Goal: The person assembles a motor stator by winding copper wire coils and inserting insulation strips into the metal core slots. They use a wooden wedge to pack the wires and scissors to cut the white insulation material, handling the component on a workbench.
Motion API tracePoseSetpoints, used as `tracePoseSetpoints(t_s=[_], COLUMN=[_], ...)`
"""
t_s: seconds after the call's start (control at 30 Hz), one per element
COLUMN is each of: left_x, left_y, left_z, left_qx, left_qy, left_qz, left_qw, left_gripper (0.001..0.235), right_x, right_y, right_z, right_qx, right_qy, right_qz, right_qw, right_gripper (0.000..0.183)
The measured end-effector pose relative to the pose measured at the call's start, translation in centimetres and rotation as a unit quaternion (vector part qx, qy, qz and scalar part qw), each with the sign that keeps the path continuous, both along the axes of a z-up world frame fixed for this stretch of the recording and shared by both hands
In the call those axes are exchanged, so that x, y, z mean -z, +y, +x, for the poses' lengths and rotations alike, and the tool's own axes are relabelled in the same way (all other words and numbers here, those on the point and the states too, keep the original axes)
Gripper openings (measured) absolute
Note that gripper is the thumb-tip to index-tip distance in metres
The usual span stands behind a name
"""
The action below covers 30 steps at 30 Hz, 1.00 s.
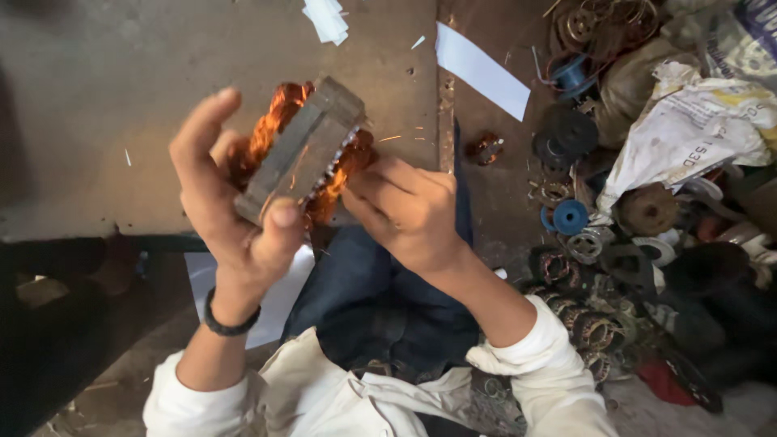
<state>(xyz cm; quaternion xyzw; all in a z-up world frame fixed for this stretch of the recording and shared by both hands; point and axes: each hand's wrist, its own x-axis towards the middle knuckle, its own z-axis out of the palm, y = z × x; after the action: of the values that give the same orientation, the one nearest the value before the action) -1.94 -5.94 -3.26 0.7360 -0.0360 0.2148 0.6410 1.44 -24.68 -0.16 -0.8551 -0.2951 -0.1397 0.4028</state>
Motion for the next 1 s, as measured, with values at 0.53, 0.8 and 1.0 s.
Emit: tracePoseSetpoints(t_s=[0.53,0.8,1.0], left_x=[-0.9,-0.4,-0.8], left_y=[1.5,1.5,1.6], left_z=[1.4,1.1,0.6], left_qx=[0.033,0.041,0.046], left_qy=[0.023,0.001,0.019], left_qz=[-0.090,-0.049,-0.010], left_qw=[0.995,0.998,0.999], left_gripper=[0.069,0.070,0.080], right_x=[0.0,0.4,1.2], right_y=[1.3,-0.1,-0.8], right_z=[0.4,0.0,-0.6], right_qx=[-0.005,-0.025,-0.036], right_qy=[-0.015,-0.059,-0.138], right_qz=[0.014,-0.027,-0.157], right_qw=[1.000,0.998,0.977], right_gripper=[0.023,0.028,0.034])
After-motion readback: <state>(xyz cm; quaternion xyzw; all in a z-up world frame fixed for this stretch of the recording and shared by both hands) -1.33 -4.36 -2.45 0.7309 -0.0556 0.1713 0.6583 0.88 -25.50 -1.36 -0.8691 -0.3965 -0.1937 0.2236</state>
